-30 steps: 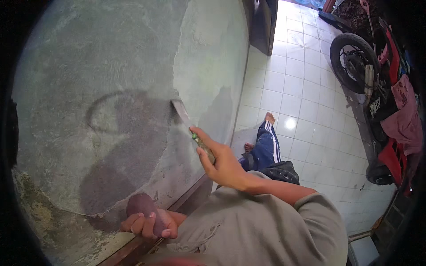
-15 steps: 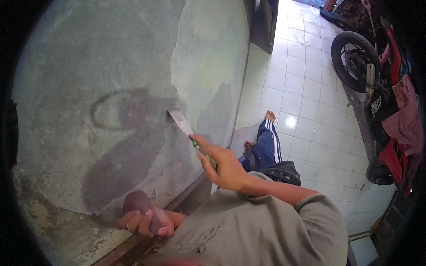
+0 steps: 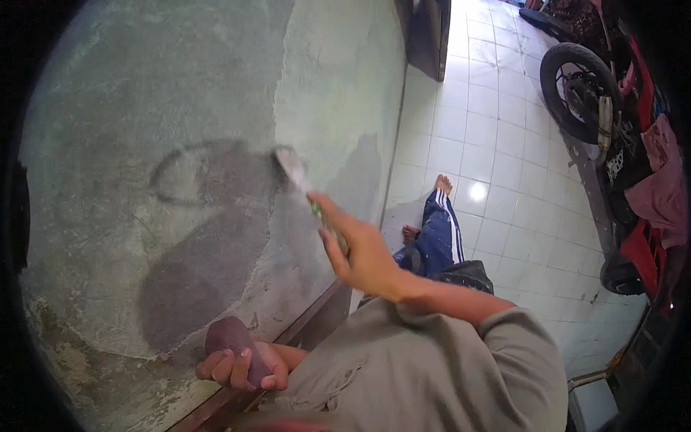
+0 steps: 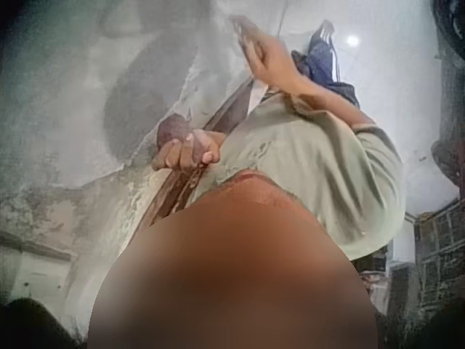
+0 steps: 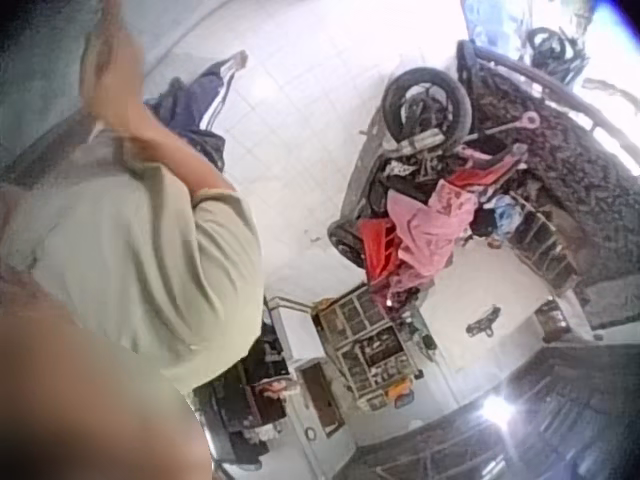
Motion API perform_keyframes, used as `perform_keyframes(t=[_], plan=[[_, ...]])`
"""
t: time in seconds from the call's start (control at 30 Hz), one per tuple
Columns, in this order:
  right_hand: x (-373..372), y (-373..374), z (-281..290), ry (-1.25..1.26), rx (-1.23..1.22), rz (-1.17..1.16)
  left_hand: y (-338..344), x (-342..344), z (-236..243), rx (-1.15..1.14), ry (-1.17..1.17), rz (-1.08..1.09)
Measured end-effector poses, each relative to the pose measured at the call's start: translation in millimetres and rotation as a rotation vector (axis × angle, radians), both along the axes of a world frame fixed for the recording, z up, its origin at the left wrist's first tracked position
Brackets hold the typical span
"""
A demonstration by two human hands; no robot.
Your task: Scrape damaged or peeling paint from a wall using a putty knife/scraper.
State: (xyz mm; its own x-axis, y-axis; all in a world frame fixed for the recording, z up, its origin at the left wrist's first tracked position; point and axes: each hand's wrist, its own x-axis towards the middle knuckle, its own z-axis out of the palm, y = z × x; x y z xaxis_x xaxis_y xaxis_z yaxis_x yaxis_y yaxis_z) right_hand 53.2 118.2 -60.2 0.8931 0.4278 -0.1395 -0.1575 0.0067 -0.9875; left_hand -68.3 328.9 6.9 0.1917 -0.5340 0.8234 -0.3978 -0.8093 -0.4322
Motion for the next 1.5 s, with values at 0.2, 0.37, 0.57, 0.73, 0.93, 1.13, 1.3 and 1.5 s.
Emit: perform_keyframes(t=[0.2,0.37,0.57,0.73,0.93,1.13,1.3,1.5], plan=[[-7.5,-5.5,-20.5,-0.216,0.039,-0.050,-2.2,-4.3,-5.8,-0.078,-0.043,-0.008],[4.5,-13.4,7.1,-0.052,0.087,0.007,-5.7,1.5,-1.2,-0.073,-0.037,-0.031],[-6.6,-18.2,1.3,-0.173,0.064,-0.013,-5.5,-4.0,0.2,-0.061,-0.009,-0.007],[26.4,-12.3,5.6,-0.017,-0.101,0.047,-5.6,-2.1,-2.8,-0.056,-0.013,0.008],[2.4,-9.1,5.4,-0.177,-0.047,0.122,-5.1,-2.4,-2.3,-0.025,-0.017,0.081],[7.7,-16.9,-7.2,-0.239,-0.071,0.009,2.2,9.0,-18.4,-0.041,-0.086,0.099],[10.6,-74.5,4.7,-0.247,-0.295,-0.030,-14.4,17.2,-6.7,-0.125,-0.146,0.169],[-6.9,-116.6,29.3,-0.435,-0.484,0.105,-58.2,28.4,-10.6,-0.445,0.063,0.144]])
